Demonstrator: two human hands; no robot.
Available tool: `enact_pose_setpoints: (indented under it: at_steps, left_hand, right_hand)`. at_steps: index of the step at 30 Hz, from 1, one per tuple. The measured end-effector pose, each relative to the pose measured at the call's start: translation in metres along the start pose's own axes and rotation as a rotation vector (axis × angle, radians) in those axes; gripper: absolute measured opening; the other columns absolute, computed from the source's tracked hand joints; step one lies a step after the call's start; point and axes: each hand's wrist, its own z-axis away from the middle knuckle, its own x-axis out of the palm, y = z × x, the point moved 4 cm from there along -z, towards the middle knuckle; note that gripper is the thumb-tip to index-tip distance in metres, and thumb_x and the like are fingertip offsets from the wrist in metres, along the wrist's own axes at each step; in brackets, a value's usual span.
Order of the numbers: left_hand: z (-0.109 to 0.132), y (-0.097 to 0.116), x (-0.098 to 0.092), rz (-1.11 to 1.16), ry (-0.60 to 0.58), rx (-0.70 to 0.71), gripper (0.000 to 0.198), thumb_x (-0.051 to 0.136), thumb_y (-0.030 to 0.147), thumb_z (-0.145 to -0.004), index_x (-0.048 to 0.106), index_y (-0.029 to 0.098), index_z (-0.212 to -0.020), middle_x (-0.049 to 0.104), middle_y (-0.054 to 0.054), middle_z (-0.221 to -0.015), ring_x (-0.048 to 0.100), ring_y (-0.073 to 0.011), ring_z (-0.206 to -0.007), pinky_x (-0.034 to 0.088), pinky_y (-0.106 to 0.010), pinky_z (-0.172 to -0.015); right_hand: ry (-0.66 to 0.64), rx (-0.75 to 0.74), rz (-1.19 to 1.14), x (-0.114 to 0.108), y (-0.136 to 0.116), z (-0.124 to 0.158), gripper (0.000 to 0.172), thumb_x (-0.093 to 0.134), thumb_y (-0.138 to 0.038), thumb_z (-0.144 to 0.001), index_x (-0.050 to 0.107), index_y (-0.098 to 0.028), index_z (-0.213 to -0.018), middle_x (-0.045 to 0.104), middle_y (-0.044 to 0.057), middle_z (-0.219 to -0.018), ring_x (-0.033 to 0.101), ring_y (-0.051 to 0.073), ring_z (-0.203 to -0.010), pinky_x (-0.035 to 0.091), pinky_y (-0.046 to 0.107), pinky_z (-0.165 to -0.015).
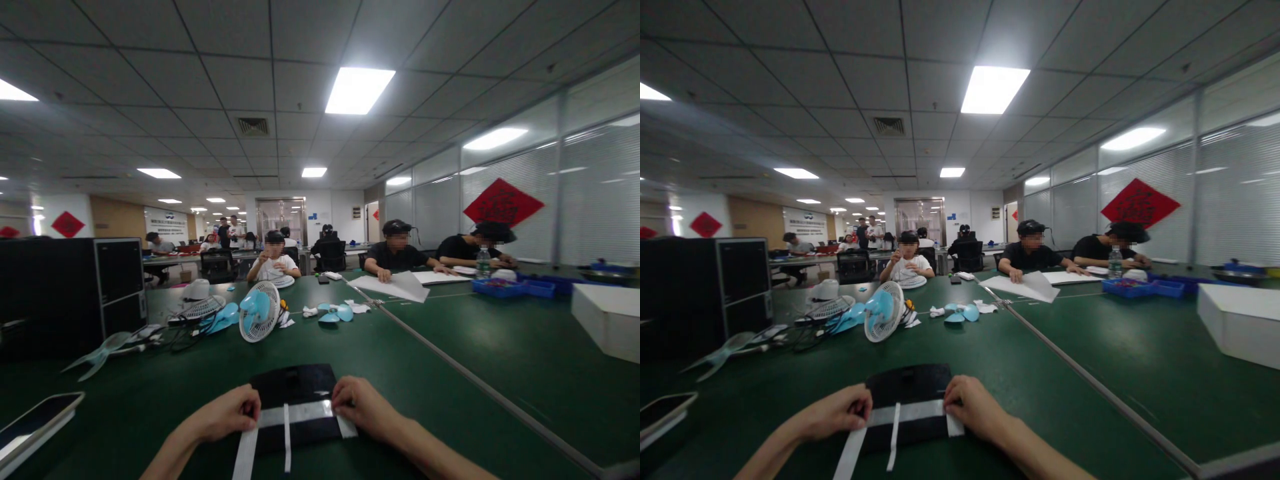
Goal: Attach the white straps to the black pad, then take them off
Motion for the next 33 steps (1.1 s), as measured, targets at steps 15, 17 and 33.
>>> enact_pose_setpoints:
  at_steps: [15,17,33]
  left_hand:
    - [0.003,-0.010,-0.003,0.039,-0.058,0.005,0.026,0.057,0.021,-0.069,0.060,0.024,-0.095,0.056,0.000,-0.105,0.051,-0.0171,-0.094,0.041,-0.025,-0.079]
    - [0.004,-0.011,-0.004,0.054,-0.062,0.000,0.027,0.058,0.021,-0.068,0.060,0.023,-0.095,0.057,0.000,-0.105,0.052,-0.0172,-0.093,0.041,-0.025,-0.077]
    - [-0.022,-0.080,-0.015,-0.056,0.393,-0.292,0.026,0.043,0.039,-0.084,0.057,0.018,-0.078,0.065,-0.003,-0.082,0.060,-0.0171,-0.076,0.041,-0.025,-0.065]
  right_hand:
    - [0.071,0.004,-0.052,0.002,0.014,0.001,0.010,0.061,-0.014,-0.075,0.071,-0.017,-0.077,0.069,0.003,-0.093,0.062,0.014,-0.085,0.046,0.023,-0.079]
    - [0.068,0.010,-0.041,0.002,0.014,0.001,0.010,0.061,-0.015,-0.075,0.070,-0.017,-0.077,0.069,0.003,-0.092,0.062,0.014,-0.085,0.045,0.023,-0.079]
    - [-0.015,0.012,0.213,0.015,-0.007,-0.066,0.028,0.060,-0.022,-0.076,0.068,-0.020,-0.103,0.066,0.006,-0.102,0.060,0.021,-0.094,0.044,0.028,-0.084]
